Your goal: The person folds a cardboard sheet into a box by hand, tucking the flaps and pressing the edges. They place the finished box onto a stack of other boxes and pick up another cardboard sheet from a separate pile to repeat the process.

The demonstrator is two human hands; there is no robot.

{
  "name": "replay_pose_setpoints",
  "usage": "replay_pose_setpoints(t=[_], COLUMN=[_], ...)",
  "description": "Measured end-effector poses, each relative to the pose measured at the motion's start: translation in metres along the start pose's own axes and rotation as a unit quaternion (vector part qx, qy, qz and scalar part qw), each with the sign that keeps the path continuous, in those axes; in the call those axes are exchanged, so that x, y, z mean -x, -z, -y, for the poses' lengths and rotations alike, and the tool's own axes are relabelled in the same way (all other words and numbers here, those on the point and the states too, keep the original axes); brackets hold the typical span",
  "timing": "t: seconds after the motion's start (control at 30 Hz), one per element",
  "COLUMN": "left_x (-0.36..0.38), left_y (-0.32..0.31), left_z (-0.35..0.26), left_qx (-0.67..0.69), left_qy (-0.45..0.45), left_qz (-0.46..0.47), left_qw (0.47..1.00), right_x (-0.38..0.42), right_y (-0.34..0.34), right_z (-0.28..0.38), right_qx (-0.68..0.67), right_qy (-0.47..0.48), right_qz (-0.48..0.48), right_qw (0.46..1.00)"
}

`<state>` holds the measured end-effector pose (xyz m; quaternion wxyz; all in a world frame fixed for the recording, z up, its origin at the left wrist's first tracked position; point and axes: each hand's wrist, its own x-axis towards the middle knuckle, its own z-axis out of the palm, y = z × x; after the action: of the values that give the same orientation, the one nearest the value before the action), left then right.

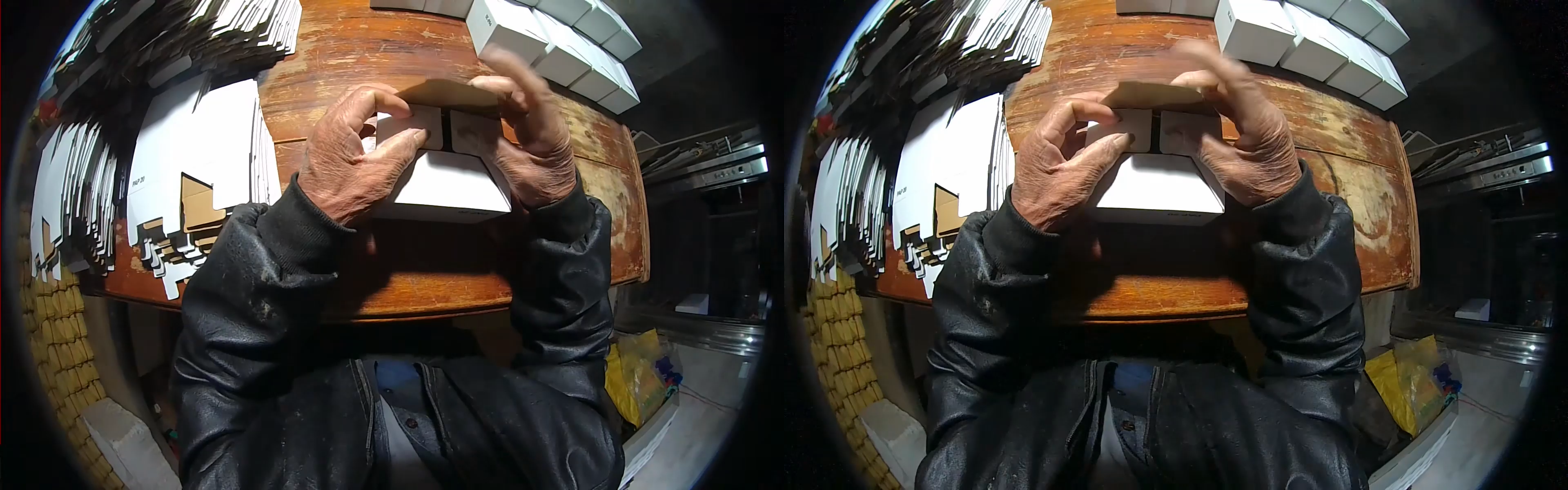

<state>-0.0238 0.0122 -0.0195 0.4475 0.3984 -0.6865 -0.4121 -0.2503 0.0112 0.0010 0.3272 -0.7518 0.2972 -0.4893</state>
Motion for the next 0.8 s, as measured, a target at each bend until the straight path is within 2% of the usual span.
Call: replay_pose_setpoints(t=[0.03,0.2,0.37,0.43,0.47,0.53,0.57,0.63,0.67,0.8], left_x=[0.0,-0.002,0.0,0.0,-0.001,0.001,0.003,0.003,0.004,0.002], left_y=[0.0,-0.004,-0.008,-0.006,-0.005,-0.002,-0.002,-0.003,-0.003,-0.004], left_z=[0.003,0.015,0.01,0.009,0.008,0.001,-0.001,0.003,0.005,0.005], left_qx=[0.01,0.037,-0.005,-0.006,-0.006,0.005,0.011,-0.005,-0.013,-0.031], left_qy=[-0.007,-0.056,-0.065,-0.078,-0.084,-0.021,0.01,-0.006,-0.014,-0.036], left_qz=[-0.003,-0.068,-0.12,-0.097,-0.085,-0.043,-0.021,-0.023,-0.024,-0.029], left_qw=[1.0,0.995,0.991,0.992,0.993,0.999,1.0,1.0,1.0,0.998], right_x=[-0.006,-0.005,0.0,0.0,-0.001,-0.005,-0.004,-0.002,-0.003,-0.004], right_y=[0.01,0.011,0.006,0.003,0.005,0.01,0.009,0.008,0.008,0.005], right_z=[0.0,0.005,0.013,0.009,0.01,0.014,0.012,0.01,0.013,0.016], right_qx=[0.146,0.037,0.022,0.039,0.088,0.185,0.174,0.151,0.205,0.273], right_qy=[0.09,0.022,-0.061,-0.023,0.001,0.05,0.044,0.033,0.055,0.084], right_qz=[0.062,0.086,0.089,0.077,0.095,0.131,0.127,0.117,0.12,0.114], right_qw=[0.983,0.995,0.994,0.996,0.992,0.973,0.976,0.981,0.97,0.952])
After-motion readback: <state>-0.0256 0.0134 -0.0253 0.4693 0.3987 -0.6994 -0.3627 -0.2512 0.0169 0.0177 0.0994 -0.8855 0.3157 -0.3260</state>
